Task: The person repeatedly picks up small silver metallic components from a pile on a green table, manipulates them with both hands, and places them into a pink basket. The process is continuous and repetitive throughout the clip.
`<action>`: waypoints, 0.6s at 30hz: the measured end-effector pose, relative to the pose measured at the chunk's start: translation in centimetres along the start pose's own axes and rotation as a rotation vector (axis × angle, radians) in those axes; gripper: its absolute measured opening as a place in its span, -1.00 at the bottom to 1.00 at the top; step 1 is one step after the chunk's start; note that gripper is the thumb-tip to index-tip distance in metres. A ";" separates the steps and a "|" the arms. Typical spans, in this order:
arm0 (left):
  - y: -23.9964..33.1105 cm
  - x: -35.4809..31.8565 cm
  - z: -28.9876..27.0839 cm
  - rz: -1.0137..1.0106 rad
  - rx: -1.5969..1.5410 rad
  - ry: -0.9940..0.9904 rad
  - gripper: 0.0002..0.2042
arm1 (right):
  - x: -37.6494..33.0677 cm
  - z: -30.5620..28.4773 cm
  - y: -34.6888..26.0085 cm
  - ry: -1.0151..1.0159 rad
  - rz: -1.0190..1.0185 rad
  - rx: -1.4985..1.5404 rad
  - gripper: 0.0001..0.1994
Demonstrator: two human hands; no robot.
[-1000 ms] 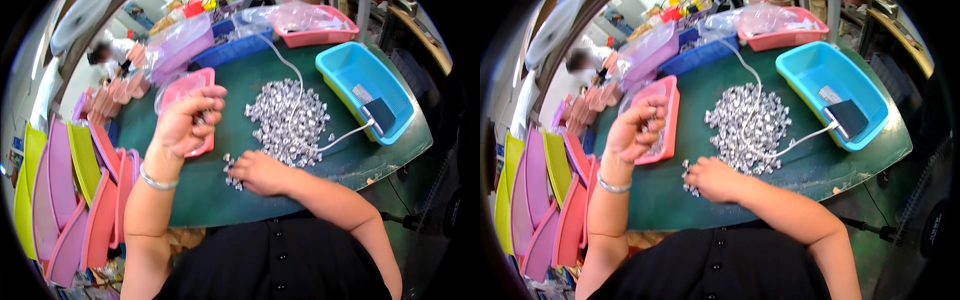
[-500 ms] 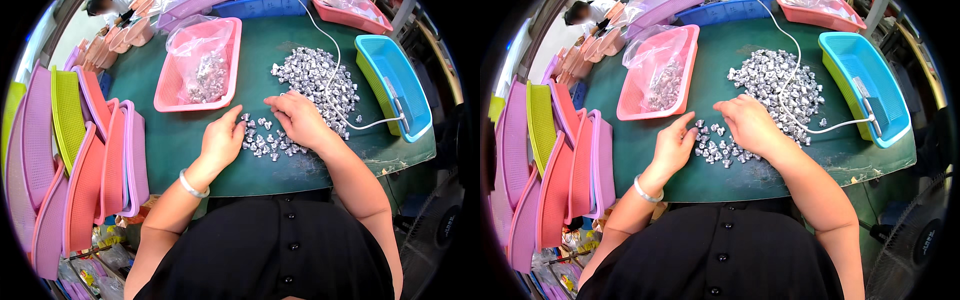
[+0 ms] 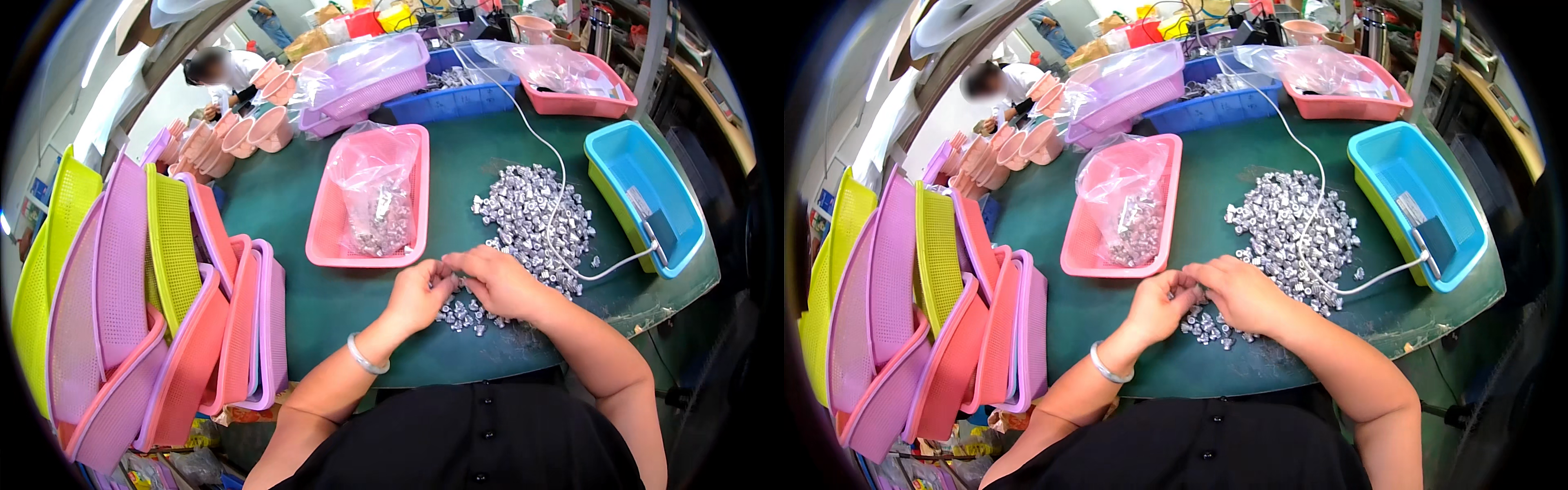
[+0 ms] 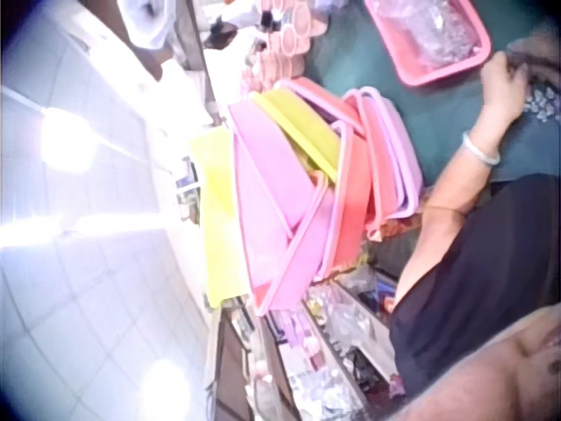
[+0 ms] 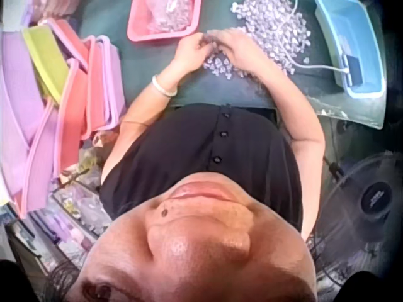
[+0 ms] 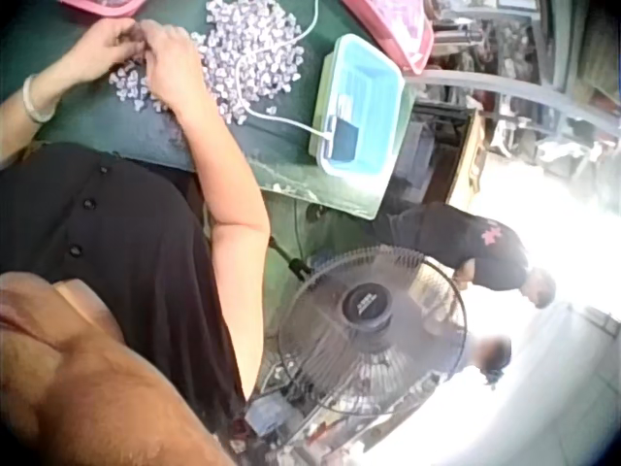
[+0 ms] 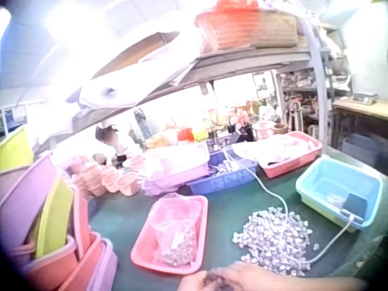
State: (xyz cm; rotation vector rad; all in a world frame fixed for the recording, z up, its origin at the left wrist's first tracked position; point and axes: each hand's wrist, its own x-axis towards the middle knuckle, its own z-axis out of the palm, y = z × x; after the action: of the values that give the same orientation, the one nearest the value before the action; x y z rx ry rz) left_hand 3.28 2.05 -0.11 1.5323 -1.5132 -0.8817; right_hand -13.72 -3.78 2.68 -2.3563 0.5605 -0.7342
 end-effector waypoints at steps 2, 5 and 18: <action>1.6 0.6 -0.3 -0.271 -0.413 -0.091 -0.86 | -0.2 -0.1 0.7 0.116 -0.013 0.099 -0.59; 3.3 1.5 -0.9 -0.476 -0.786 -0.260 -0.86 | -0.7 -0.5 1.4 0.237 0.098 0.322 -0.64; 4.1 3.2 2.0 -0.483 -0.777 -0.142 -0.76 | -1.6 -0.2 3.3 0.325 0.225 0.767 -0.58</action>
State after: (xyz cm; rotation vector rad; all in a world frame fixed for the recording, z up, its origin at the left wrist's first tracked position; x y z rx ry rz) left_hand -0.20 -1.16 2.80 1.2506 -0.7141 -1.6464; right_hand -15.70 -5.38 0.09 -1.4558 0.5409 -1.0130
